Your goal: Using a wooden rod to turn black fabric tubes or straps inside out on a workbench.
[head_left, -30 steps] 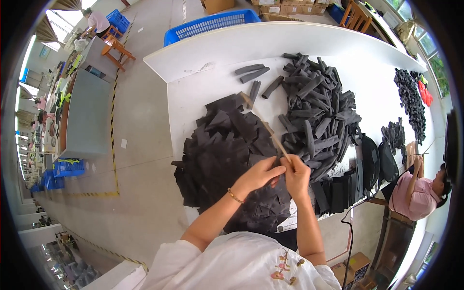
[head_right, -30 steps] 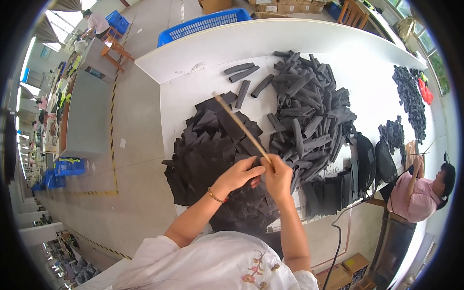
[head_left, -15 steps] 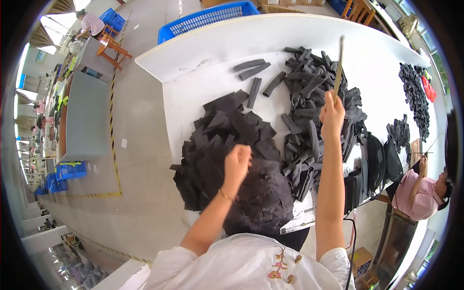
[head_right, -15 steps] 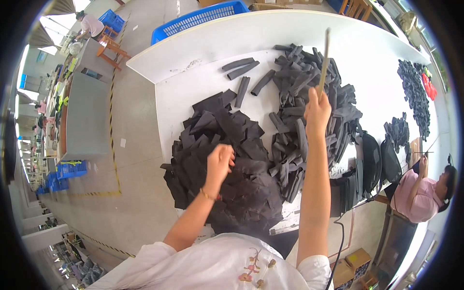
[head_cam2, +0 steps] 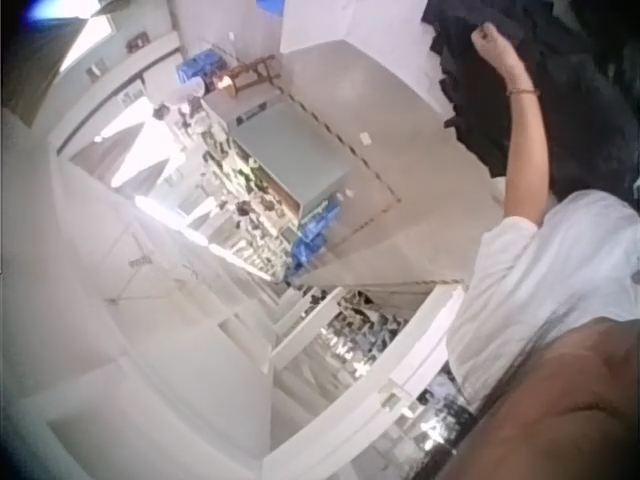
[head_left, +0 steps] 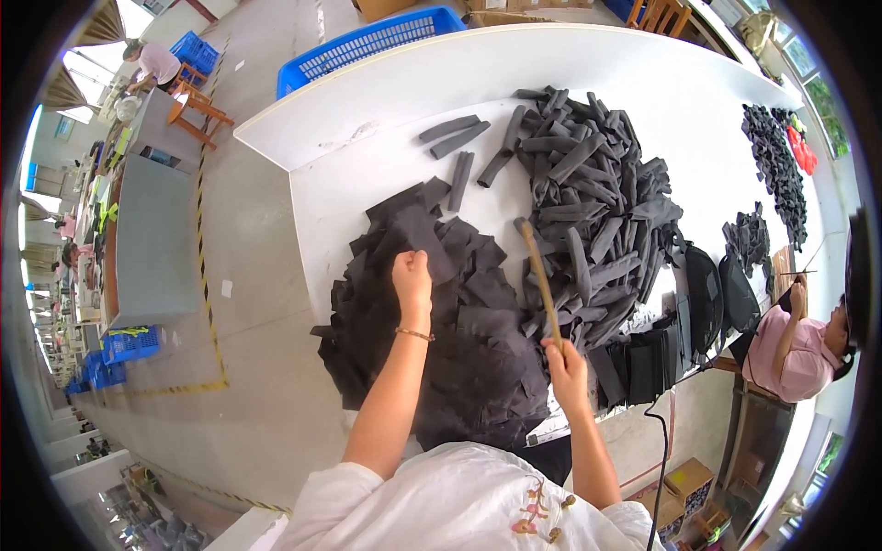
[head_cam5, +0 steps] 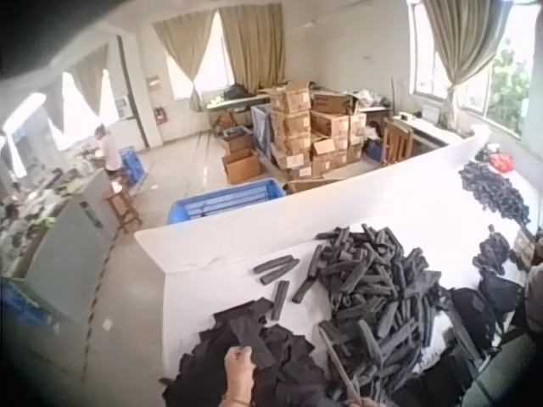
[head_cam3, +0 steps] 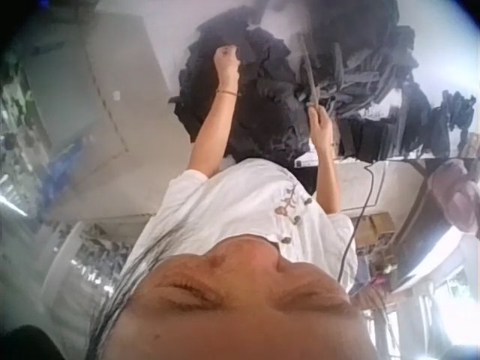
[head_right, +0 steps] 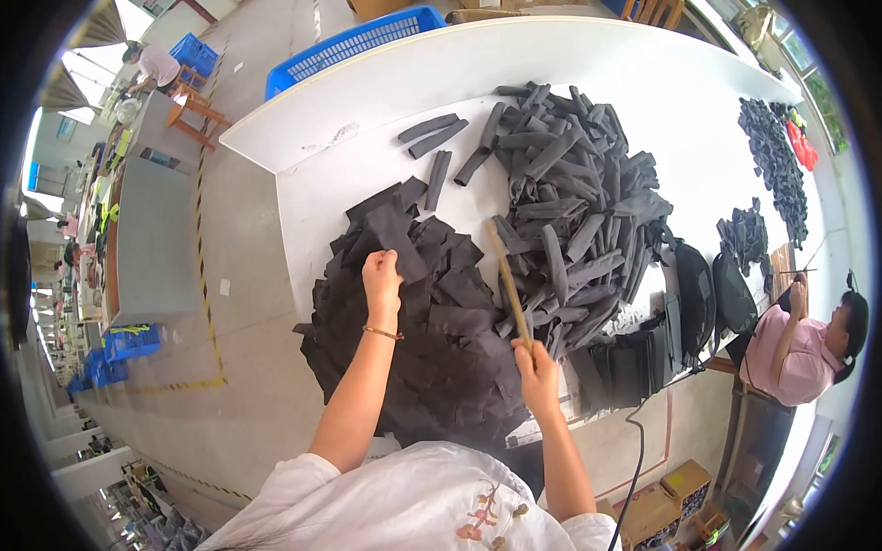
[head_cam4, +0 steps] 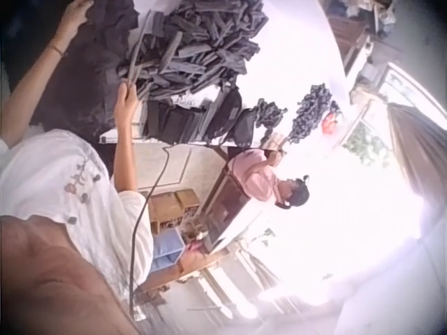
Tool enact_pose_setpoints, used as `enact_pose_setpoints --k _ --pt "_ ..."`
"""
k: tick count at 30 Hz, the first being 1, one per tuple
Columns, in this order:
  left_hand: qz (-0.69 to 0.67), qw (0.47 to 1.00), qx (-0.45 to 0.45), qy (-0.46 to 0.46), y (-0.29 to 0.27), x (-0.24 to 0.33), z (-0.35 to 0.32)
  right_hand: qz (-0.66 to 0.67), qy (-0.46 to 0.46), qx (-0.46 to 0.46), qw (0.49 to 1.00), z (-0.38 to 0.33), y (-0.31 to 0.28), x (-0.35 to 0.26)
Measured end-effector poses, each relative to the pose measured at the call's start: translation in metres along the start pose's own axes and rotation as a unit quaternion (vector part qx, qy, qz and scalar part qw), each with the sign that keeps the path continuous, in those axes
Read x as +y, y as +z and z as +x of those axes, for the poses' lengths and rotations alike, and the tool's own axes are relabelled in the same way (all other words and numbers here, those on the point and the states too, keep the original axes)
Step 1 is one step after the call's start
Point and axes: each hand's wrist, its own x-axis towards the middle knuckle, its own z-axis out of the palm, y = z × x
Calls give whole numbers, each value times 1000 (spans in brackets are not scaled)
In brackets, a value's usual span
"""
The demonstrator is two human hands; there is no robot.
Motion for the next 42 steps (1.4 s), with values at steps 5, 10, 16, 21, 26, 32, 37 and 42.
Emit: enact_pose_setpoints --k 5,10,16,21,26,32,37,42 --pt "-185 966 -134 -122 0 29 -34 -32 38 -119 992 -49 -4 0" --pt "-232 960 -108 -113 -6 32 -51 -37 54 -146 987 -77 -2 -9" --pt "-268 950 -91 -131 -4 36 -64 -36 78 -161 983 -85 -5 -7" --pt "-315 932 -97 -153 -5 30 -62 58 123 -187 973 -86 -1 -13" --pt "-346 919 -113 -153 -7 26 -59 97 151 -202 963 -88 1 -17" --pt "-317 933 -111 -128 -6 28 -70 100 148 -210 961 -88 3 -14" --pt "-255 950 -146 -108 -7 34 -92 138 180 -216 950 -80 7 -14" --pt "-114 962 -230 -98 -25 -1 -133 151 112 -164 968 -52 40 -27"
